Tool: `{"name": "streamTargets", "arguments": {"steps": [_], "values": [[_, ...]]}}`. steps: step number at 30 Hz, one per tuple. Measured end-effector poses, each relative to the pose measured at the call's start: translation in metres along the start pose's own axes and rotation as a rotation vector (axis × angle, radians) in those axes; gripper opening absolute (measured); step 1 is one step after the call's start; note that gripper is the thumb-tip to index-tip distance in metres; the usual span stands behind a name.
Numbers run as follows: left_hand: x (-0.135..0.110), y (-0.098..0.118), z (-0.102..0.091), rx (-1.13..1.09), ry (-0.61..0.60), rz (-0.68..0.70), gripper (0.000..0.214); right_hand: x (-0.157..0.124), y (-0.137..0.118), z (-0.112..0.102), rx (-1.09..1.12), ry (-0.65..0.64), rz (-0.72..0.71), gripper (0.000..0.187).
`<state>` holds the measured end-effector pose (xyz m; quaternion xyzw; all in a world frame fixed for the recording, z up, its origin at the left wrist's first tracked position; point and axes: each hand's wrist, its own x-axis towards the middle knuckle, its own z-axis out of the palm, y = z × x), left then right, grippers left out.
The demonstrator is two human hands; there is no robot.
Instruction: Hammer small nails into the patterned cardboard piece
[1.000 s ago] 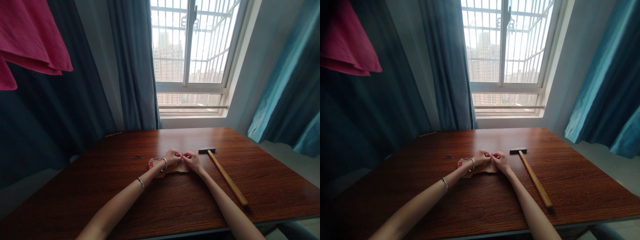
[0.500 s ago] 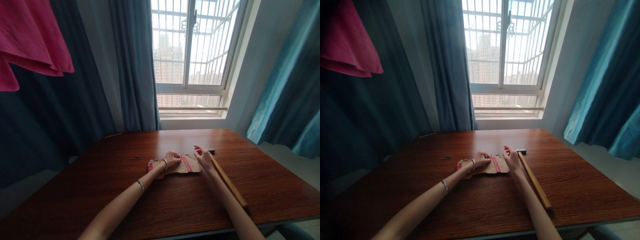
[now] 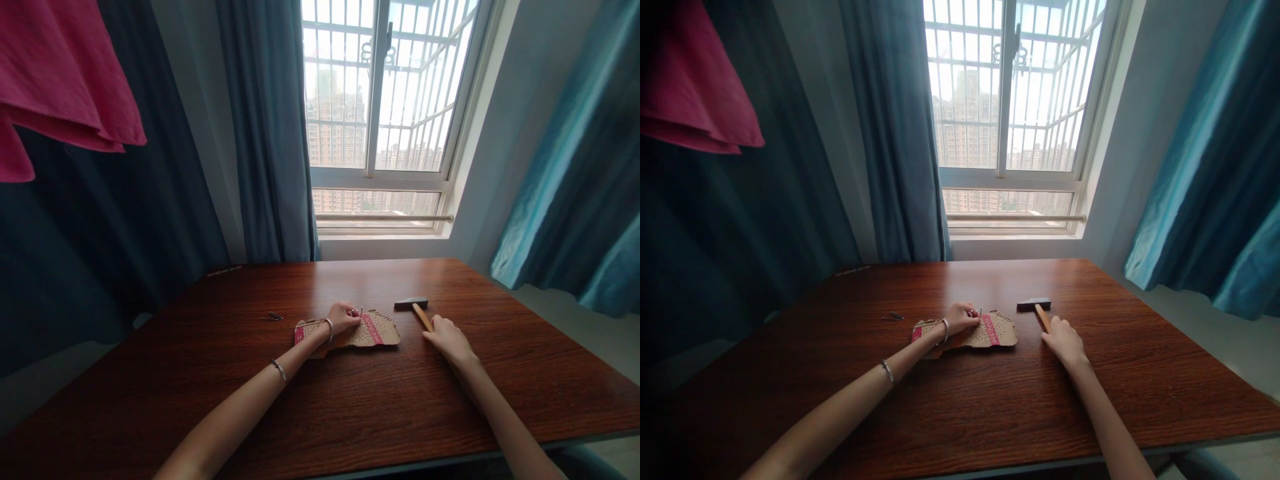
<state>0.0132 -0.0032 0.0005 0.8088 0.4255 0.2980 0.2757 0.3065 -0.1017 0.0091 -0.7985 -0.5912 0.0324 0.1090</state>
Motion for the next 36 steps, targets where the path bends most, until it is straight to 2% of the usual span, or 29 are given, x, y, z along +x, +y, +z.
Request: {"name": "streamTargets", "arguments": {"steps": [3,9,11,14,17,19,22,26,36], "values": [[0.001,-0.001,0.001,-0.007,0.002,-0.001,0.018,-0.004,-0.004,0.002,-0.026,-0.005,-0.024,0.02],[0.001,-0.003,0.001,0.017,0.017,-0.014,0.02,-0.005,-0.006,0.006,0.036,0.05,-0.027,0.022],[0.0,-0.002,0.0,0.026,0.02,-0.025,0.02,-0.002,-0.009,0.002,0.172,0.059,-0.025,0.019],[0.0,-0.001,0.0,0.016,0.017,-0.027,0.019,0.002,-0.02,-0.011,0.52,0.049,-0.032,0.017],[0.0,-0.001,0.001,0.007,0.021,-0.014,0.018,-0.002,-0.037,-0.033,0.895,-0.081,-0.026,0.019],[0.0,-0.002,0.001,0.008,0.019,0.004,0.019,-0.009,-0.049,-0.048,1.02,-0.181,-0.059,0.017],[0.001,-0.005,0.003,0.003,0.013,0.025,0.02,-0.022,-0.064,-0.064,1.058,-0.289,-0.144,0.016],[0.002,-0.008,0.005,-0.008,0.027,0.013,0.021,-0.038,-0.081,-0.069,1.084,-0.383,-0.212,0.018],[0.002,-0.006,0.004,-0.037,0.011,-0.002,0.021,-0.045,-0.105,-0.072,1.167,-0.438,-0.239,0.027]]}}
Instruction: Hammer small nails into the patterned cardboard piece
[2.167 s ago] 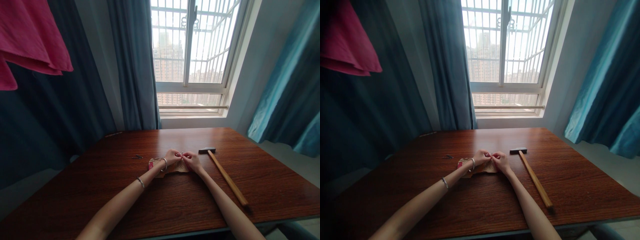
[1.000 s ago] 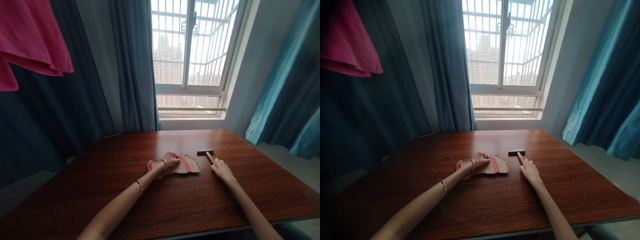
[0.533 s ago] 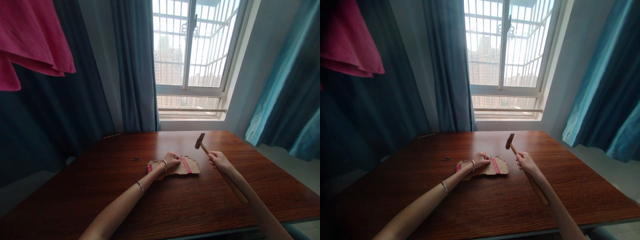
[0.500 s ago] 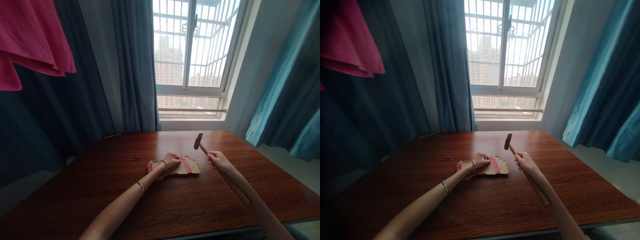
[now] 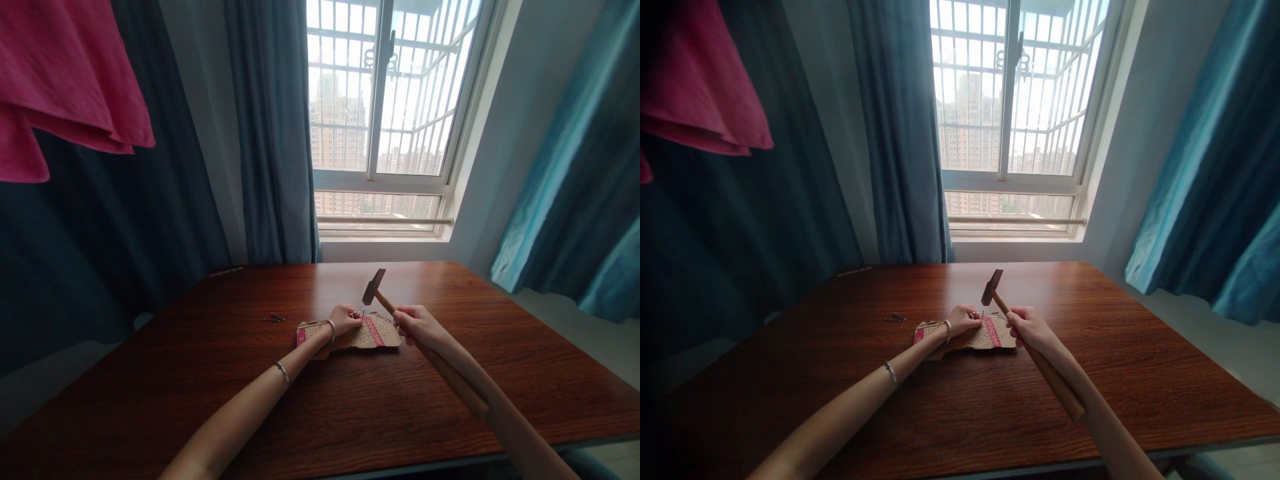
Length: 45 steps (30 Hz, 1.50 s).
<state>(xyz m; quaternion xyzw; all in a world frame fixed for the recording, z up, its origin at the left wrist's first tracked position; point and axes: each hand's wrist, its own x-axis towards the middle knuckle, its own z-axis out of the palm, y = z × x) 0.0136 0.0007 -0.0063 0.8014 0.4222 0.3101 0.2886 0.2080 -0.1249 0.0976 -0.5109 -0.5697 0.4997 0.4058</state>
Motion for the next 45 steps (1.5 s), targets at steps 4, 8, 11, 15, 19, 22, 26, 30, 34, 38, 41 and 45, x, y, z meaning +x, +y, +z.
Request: {"name": "streamTargets", "arguments": {"steps": [4,8,11,15,19,22,26,30,34,38,41,45], "values": [[0.002,-0.003,0.003,-0.027,-0.009,-0.008,0.02,0.003,0.003,0.003,-0.018,-0.016,0.018,0.028],[0.003,-0.003,0.002,-0.033,-0.011,-0.013,0.019,0.004,0.009,0.003,-0.034,-0.013,-0.003,0.029],[0.001,0.0,-0.002,-0.034,-0.024,0.011,0.018,0.004,0.01,0.003,-0.045,-0.006,-0.006,0.028],[0.0,0.002,-0.004,-0.027,-0.029,-0.004,0.017,0.004,0.011,0.002,-0.046,-0.025,0.005,0.027],[-0.001,0.003,-0.004,-0.023,-0.031,-0.013,0.018,0.005,0.011,0.004,-0.048,-0.039,-0.002,0.027],[-0.003,0.005,-0.005,-0.024,-0.019,-0.014,0.017,0.005,0.011,0.005,-0.042,-0.038,-0.006,0.026],[-0.005,0.007,-0.006,-0.03,-0.021,-0.01,0.016,0.005,0.013,0.006,-0.022,-0.004,-0.018,0.025],[-0.005,0.007,-0.005,-0.027,-0.007,0.001,0.016,0.006,0.019,0.005,0.02,0.058,-0.032,0.022],[-0.003,0.006,-0.006,-0.005,0.033,0.01,0.015,0.007,0.031,0.002,0.0,0.149,-0.026,0.022],[-0.002,0.011,-0.01,-0.049,0.037,0.037,0.013,0.006,0.045,-0.003,-0.032,0.193,-0.033,0.022],[-0.002,0.019,-0.012,-0.071,0.05,0.023,0.01,0.005,0.056,-0.005,-0.046,0.206,-0.025,0.023],[-0.001,0.033,-0.014,-0.105,0.041,0.066,0.007,0.009,0.069,0.0,-0.056,0.217,-0.026,0.028]]}}
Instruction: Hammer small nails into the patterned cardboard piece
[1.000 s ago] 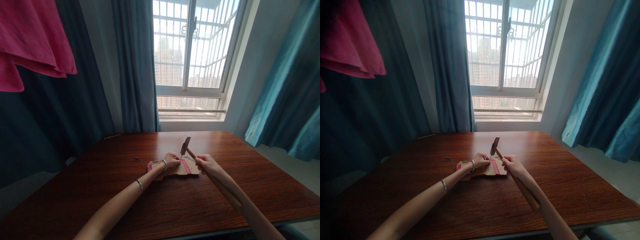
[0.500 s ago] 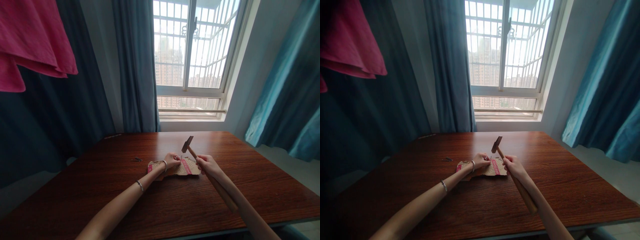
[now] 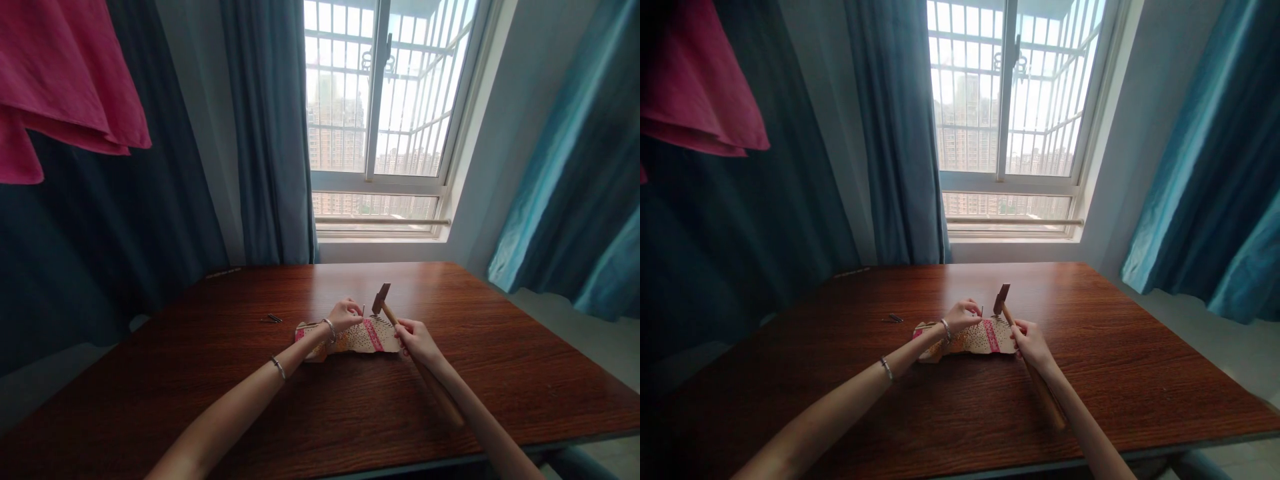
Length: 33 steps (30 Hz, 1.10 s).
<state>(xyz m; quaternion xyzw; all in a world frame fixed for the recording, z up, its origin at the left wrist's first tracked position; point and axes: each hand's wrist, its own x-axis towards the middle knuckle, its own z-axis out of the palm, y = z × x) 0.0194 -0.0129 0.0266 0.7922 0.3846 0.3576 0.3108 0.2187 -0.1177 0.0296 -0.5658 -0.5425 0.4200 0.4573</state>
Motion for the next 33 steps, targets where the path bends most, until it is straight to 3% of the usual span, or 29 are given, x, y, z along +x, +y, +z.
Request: {"name": "streamTargets", "arguments": {"steps": [5,8,10,13,16,21,26,33], "values": [[0.001,0.019,-0.011,0.05,0.116,0.01,0.006,0.009,0.013,0.007,-0.044,0.105,-0.05,0.038],[-0.015,0.03,-0.013,0.121,0.205,-0.044,0.01,0.016,0.02,0.004,-0.108,0.155,-0.129,0.038],[-0.033,0.035,-0.008,0.118,0.128,-0.078,0.013,0.02,0.024,0.0,-0.139,0.165,-0.163,0.038],[-0.059,0.037,0.007,0.099,-0.082,-0.067,0.011,0.025,0.03,-0.003,-0.164,0.213,-0.188,0.04],[-0.071,0.031,0.017,0.14,-0.08,-0.074,0.01,0.031,0.034,-0.002,-0.145,0.234,-0.192,0.042],[-0.064,0.015,0.015,0.207,0.066,-0.042,0.008,0.038,0.031,0.008,-0.041,0.17,-0.182,0.047],[-0.059,0.003,0.005,0.255,0.1,0.03,0.005,0.036,0.025,0.014,0.028,0.128,-0.159,0.048],[-0.046,0.004,0.004,0.217,0.125,0.006,0.011,0.031,0.024,0.017,0.055,0.12,-0.174,0.045]]}}
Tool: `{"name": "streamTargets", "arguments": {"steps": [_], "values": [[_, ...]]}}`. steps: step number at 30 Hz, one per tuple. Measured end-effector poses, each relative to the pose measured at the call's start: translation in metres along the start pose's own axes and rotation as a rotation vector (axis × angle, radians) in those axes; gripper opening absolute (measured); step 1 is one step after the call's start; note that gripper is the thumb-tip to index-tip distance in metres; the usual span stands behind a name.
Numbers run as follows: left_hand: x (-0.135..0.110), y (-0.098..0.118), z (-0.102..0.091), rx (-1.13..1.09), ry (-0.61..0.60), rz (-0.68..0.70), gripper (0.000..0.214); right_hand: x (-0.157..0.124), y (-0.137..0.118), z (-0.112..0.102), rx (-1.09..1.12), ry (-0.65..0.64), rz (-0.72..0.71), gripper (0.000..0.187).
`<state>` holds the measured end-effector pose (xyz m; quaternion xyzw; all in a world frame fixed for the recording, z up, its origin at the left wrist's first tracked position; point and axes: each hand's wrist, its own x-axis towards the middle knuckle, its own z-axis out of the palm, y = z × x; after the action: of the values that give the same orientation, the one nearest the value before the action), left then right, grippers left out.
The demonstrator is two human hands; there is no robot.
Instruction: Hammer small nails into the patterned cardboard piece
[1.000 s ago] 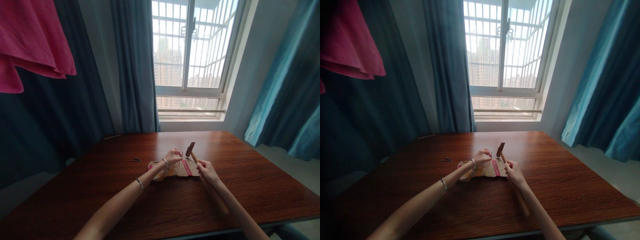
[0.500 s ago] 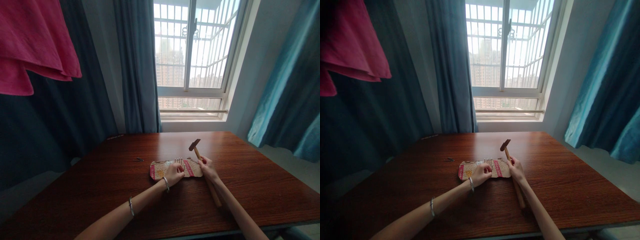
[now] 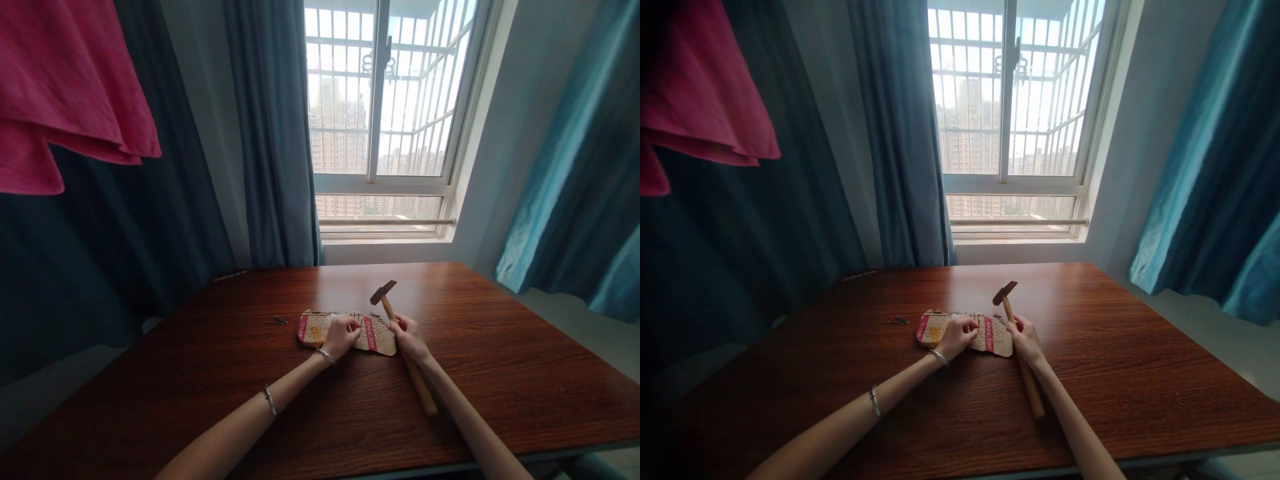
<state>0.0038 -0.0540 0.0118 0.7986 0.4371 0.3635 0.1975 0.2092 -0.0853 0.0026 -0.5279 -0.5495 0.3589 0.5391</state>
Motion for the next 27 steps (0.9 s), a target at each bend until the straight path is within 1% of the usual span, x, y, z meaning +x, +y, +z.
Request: {"name": "streamTargets", "arguments": {"steps": [4,8,10,14,17,22,25,27], "values": [[0.006,0.001,0.004,-0.033,0.028,-0.049,0.013,-0.001,0.0,-0.001,-0.029,0.004,0.009,0.041],[0.0,0.003,0.006,-0.048,0.0,-0.031,0.012,-0.002,0.003,-0.004,-0.051,0.03,0.028,0.039],[-0.004,0.004,0.006,-0.05,0.006,-0.031,0.011,-0.001,0.005,-0.005,-0.076,0.047,0.052,0.037],[-0.007,0.003,0.007,-0.087,0.031,-0.091,0.011,-0.001,0.008,-0.006,-0.096,0.04,0.028,0.033],[-0.005,0.0,0.007,-0.114,0.021,-0.134,0.012,-0.001,0.007,-0.007,-0.098,0.033,0.017,0.033],[-0.006,-0.003,0.006,-0.123,0.029,-0.134,0.014,-0.002,0.004,-0.006,-0.093,0.021,0.022,0.036],[-0.007,-0.005,0.006,-0.152,0.009,-0.142,0.015,-0.003,0.004,-0.006,-0.085,0.007,0.026,0.038],[-0.008,-0.004,0.005,-0.197,-0.015,-0.178,0.018,-0.003,0.004,-0.007,-0.081,0.003,0.015,0.038]]}}
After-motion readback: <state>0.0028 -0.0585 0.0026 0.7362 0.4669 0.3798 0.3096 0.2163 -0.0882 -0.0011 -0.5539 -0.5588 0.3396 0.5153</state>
